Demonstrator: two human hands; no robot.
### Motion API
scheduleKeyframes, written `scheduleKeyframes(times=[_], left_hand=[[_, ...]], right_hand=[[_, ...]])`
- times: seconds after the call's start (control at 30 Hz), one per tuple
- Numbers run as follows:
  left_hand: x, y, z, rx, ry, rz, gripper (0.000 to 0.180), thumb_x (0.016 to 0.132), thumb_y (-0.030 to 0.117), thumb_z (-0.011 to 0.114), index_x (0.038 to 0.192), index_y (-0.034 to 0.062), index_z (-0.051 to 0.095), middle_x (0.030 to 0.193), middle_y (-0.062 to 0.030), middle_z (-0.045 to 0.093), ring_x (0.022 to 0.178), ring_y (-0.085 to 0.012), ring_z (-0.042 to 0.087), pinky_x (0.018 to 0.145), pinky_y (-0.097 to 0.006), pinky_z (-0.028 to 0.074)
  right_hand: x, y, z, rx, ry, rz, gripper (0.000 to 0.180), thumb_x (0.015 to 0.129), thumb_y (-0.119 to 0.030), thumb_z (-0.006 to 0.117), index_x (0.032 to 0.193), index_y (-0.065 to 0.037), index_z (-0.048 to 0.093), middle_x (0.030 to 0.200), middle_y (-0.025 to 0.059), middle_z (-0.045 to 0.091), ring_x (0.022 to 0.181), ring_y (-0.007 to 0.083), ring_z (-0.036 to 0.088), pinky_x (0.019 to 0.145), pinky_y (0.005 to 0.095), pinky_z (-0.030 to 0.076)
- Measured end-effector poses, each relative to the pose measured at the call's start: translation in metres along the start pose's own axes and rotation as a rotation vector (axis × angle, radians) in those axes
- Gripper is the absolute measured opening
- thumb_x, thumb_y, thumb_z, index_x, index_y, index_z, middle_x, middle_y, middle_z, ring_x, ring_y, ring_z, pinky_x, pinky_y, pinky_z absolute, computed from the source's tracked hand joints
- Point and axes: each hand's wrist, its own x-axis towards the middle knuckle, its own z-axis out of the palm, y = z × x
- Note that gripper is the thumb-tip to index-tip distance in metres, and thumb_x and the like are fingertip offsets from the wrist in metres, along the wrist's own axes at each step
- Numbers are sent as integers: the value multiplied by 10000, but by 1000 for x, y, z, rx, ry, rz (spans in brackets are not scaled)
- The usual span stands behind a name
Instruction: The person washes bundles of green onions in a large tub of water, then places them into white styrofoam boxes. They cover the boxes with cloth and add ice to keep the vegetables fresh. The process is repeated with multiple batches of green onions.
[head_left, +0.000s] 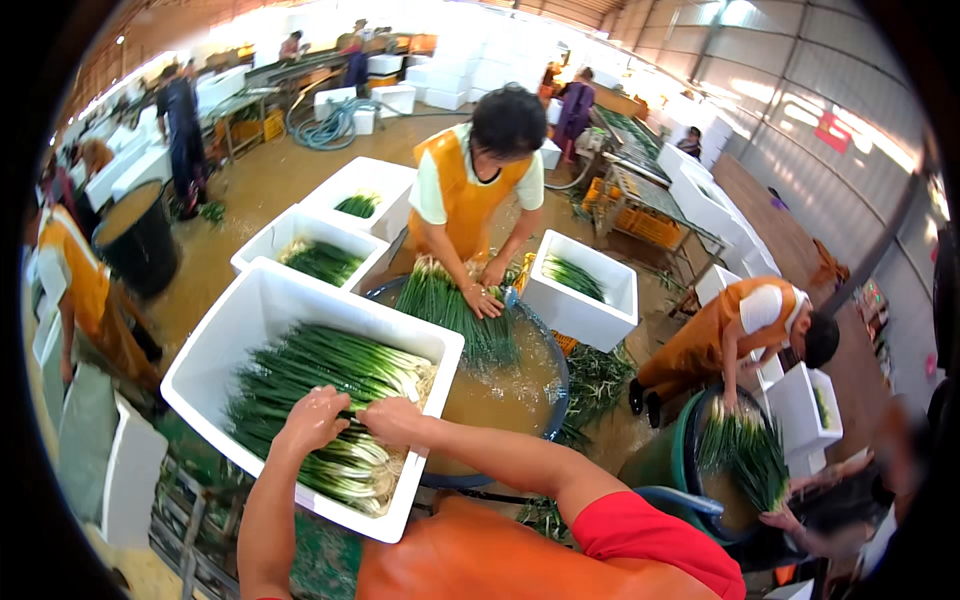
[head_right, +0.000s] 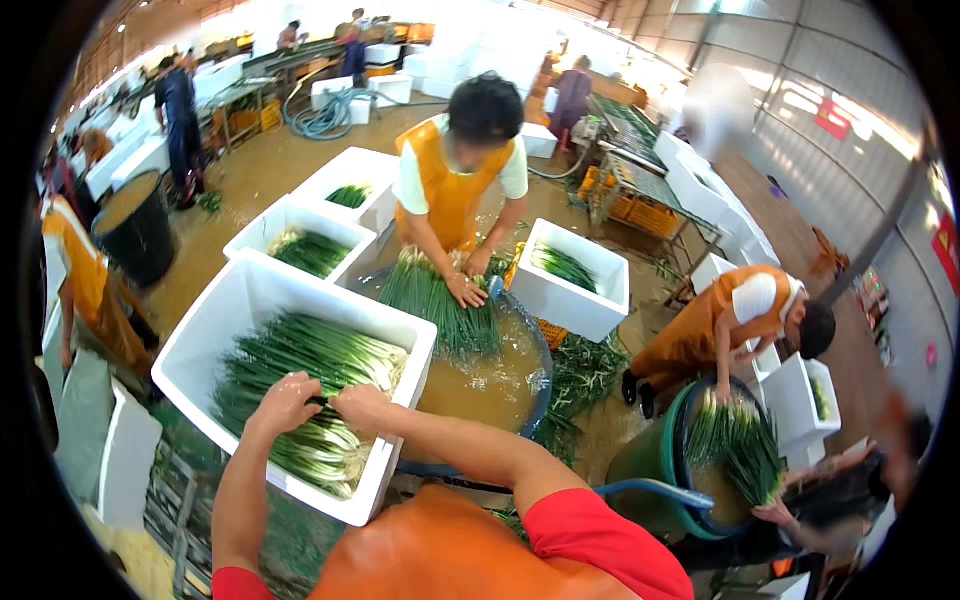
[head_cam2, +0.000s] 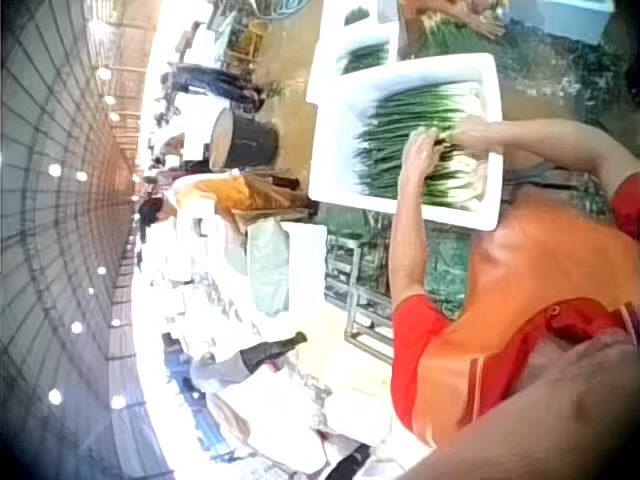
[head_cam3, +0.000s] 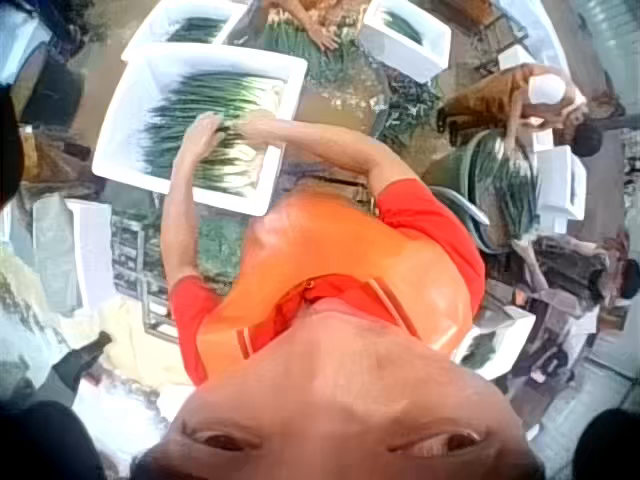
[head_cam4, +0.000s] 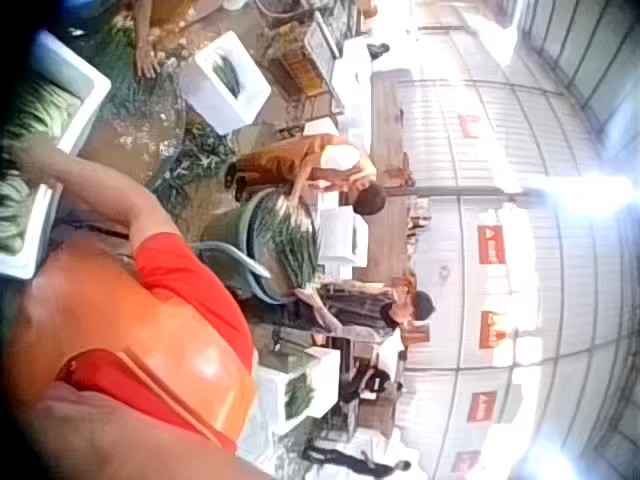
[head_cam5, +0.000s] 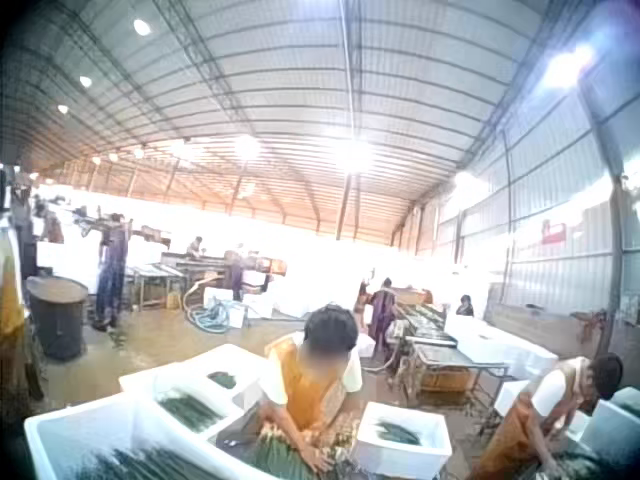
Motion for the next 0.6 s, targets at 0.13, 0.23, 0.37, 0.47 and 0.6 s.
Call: scheduleKeyframes(times=[0.13,0.23,0.37,0.47,0.6], left_hand=[[6,-11,18,60,-165,22,276,795,178,794,1013,87,652,1039,-135,613,1072,-371,594,883,-491,507],[6,-15,36,52,-17,41,268,781,154,796,1000,97,652,992,-126,593,1028,-365,592,864,-490,504],[9,-24,48,5,108,83,237,774,178,776,941,73,645,1012,-157,566,1013,-389,574,842,-499,499],[8,-32,50,-29,136,161,228,765,166,777,934,69,656,1011,-173,563,1030,-398,562,856,-503,493],[0,-36,51,-47,119,159,264,730,132,814,962,81,698,1025,-154,580,1041,-379,579,872,-491,498]], right_hand=[[-3,-3,-1,-43,1,-12,224,824,-211,653,1007,-83,670,809,147,704,768,363,714,645,496,565],[-4,-6,0,-90,72,6,200,798,-177,679,969,-73,691,802,134,716,778,345,731,640,476,576],[-4,-2,4,-112,37,1,248,816,-173,641,1039,-63,656,923,185,693,802,384,713,670,488,573],[-3,4,8,-32,88,2,203,772,-206,648,919,-70,682,907,179,693,803,378,704,703,493,569],[0,16,9,111,113,-96,214,821,-218,704,968,-63,701,906,159,700,881,371,683,768,465,551]])
